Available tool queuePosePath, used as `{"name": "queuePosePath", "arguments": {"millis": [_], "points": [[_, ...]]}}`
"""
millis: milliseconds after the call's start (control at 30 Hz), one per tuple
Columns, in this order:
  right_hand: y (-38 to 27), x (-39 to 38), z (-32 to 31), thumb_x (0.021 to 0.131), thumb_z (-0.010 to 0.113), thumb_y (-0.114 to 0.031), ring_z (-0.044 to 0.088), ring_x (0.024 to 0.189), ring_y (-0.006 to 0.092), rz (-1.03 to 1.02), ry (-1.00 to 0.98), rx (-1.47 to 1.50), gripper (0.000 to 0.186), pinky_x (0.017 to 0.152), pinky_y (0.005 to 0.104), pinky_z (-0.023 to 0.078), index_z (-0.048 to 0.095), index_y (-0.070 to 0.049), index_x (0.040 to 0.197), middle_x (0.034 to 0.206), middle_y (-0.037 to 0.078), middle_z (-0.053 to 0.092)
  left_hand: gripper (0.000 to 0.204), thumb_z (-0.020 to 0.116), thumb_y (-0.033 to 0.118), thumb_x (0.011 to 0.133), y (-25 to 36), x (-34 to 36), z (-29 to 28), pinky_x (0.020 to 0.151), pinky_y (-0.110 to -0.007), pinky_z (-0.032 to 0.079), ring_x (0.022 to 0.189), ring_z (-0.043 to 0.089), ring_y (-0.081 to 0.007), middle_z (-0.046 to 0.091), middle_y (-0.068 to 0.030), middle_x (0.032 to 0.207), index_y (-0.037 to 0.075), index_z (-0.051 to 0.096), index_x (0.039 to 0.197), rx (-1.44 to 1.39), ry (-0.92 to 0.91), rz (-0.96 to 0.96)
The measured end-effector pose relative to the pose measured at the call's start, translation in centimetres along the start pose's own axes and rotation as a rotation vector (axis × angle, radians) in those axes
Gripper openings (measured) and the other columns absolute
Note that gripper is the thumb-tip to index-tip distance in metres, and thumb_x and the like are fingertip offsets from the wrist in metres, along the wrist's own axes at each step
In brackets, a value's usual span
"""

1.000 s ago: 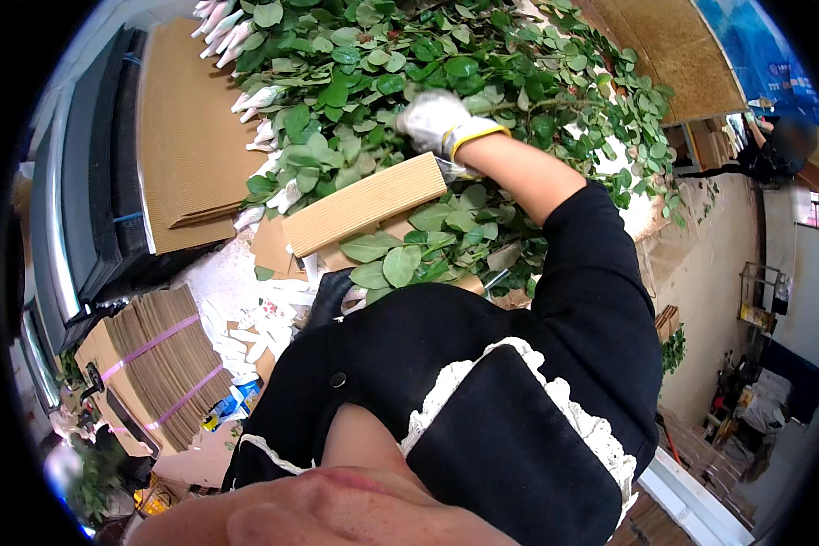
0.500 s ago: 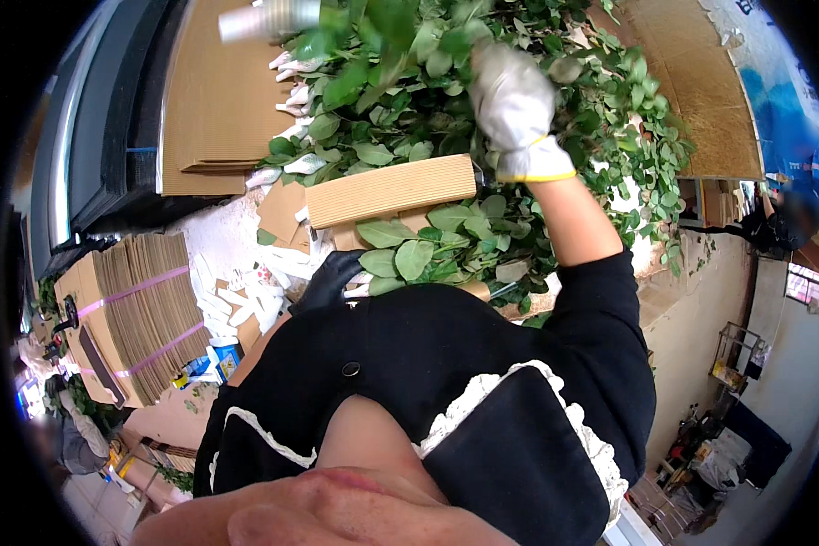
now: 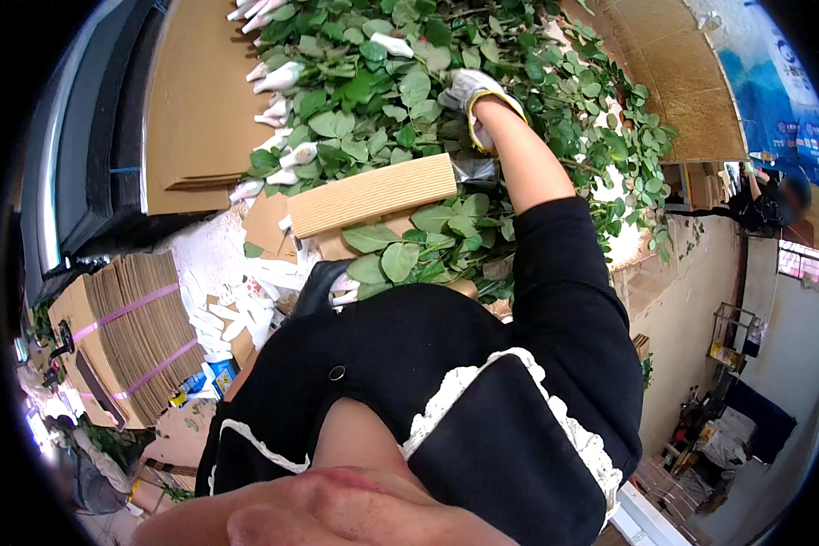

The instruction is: The person arranges pink roses and green leaves into a cardboard box. They place the flowers and leaves one by one, adjusting their positions to create a decorative arrangement.

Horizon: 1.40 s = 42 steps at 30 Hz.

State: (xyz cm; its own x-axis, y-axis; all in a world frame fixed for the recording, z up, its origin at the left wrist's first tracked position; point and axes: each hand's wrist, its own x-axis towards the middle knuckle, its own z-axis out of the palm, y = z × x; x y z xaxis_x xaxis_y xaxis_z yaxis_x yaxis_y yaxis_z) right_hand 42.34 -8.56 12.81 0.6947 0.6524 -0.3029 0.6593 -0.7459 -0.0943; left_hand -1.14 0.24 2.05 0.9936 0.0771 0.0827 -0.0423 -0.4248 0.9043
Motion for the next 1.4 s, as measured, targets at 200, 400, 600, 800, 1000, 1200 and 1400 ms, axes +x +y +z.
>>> {"name": "queuePosePath", "arguments": {"millis": [200, 400, 600, 800, 1000, 1200, 1400], "points": [[1.4, -11.2, -8.0, 0.088, 0.064, -0.034, 0.069, 0.088, 0.0273, -0.150, 1.173, -0.163, 0.033, 0.075, 0.0345, 0.056, 0.067, -0.011, 0.112, 0.106, 0.013, 0.069, 0.069, 0.086, 0.021, 0.068, -0.2, 0.1, -0.2, 0.103, -0.043, 0.040, 0.120, 0.049, -0.0339, 0.049, -0.0138, 0.138, 0.008, 0.056, 0.128, 0.096, -0.013, 0.098], [-1.3, -23.7, -4.4, 0.073, 0.067, -0.013, 0.062, 0.058, 0.0237, -0.682, 0.575, -0.177, 0.025, 0.052, 0.0354, 0.052, 0.065, -0.012, 0.098, 0.073, 0.005, 0.062, 0.063, 0.088, 0.036, 0.061, 0.2, 0.5, -0.2, 0.111, -0.053, 0.027, 0.138, 0.028, -0.0438, 0.031, -0.0227, 0.150, 0.014, 0.068, 0.117, 0.230, 0.151, 0.157], [-2.3, -23.3, 9.8, 0.087, 0.062, -0.029, 0.063, 0.072, 0.0285, -0.529, 0.119, -0.078, 0.034, 0.064, 0.0402, 0.052, 0.057, -0.009, 0.113, 0.090, 0.011, 0.060, 0.058, 0.087, 0.037, 0.061, 1.9, 1.1, -1.4, 0.115, -0.050, 0.024, 0.140, 0.025, -0.0433, 0.027, -0.0231, 0.151, 0.015, 0.071, 0.112, 0.361, 0.114, 0.146], [-4.6, -20.8, 4.0, 0.087, 0.060, -0.027, 0.065, 0.076, 0.0343, -0.694, -0.326, -0.143, 0.032, 0.067, 0.0440, 0.053, 0.057, -0.006, 0.110, 0.094, 0.016, 0.063, 0.059, 0.084, 0.036, 0.065, 1.7, 2.5, -3.0, 0.111, -0.049, 0.032, 0.132, 0.040, -0.0379, 0.044, -0.0175, 0.144, 0.013, 0.068, 0.117, 0.048, -0.200, 0.018], [-9.7, -4.1, -6.8, 0.094, 0.053, -0.023, 0.064, 0.075, 0.0347, -0.744, 0.485, 0.119, 0.024, 0.066, 0.0423, 0.054, 0.062, -0.010, 0.113, 0.088, 0.016, 0.067, 0.040, 0.081, 0.031, 0.070, 0.2, 2.5, -1.6, 0.102, -0.047, 0.037, 0.122, 0.048, -0.0340, 0.053, -0.0125, 0.135, 0.018, 0.071, 0.107, 0.209, -0.028, 0.191], [-13.7, 9.0, 0.5, 0.085, 0.059, -0.026, 0.064, 0.107, 0.0332, -0.186, -0.167, -0.227, 0.038, 0.089, 0.0416, 0.053, 0.063, -0.011, 0.119, 0.121, 0.017, 0.064, 0.035, 0.082, 0.025, 0.069, -0.3, 1.9, -1.1, 0.096, -0.044, 0.042, 0.118, 0.053, -0.0341, 0.055, -0.0134, 0.133, 0.015, 0.073, 0.101, 0.144, 0.008, 0.084], [-2.4, 1.2, -12.8, 0.085, 0.058, -0.026, 0.065, 0.070, 0.0313, -0.345, 0.784, -0.129, 0.026, 0.064, 0.0434, 0.053, 0.063, -0.012, 0.106, 0.082, 0.015, 0.066, 0.043, 0.079, 0.029, 0.073, 0.3, 2.0, -1.2, 0.097, -0.045, 0.040, 0.117, 0.051, -0.0343, 0.054, -0.0132, 0.133, 0.015, 0.068, 0.112, 0.177, 0.035, 0.146]]}}
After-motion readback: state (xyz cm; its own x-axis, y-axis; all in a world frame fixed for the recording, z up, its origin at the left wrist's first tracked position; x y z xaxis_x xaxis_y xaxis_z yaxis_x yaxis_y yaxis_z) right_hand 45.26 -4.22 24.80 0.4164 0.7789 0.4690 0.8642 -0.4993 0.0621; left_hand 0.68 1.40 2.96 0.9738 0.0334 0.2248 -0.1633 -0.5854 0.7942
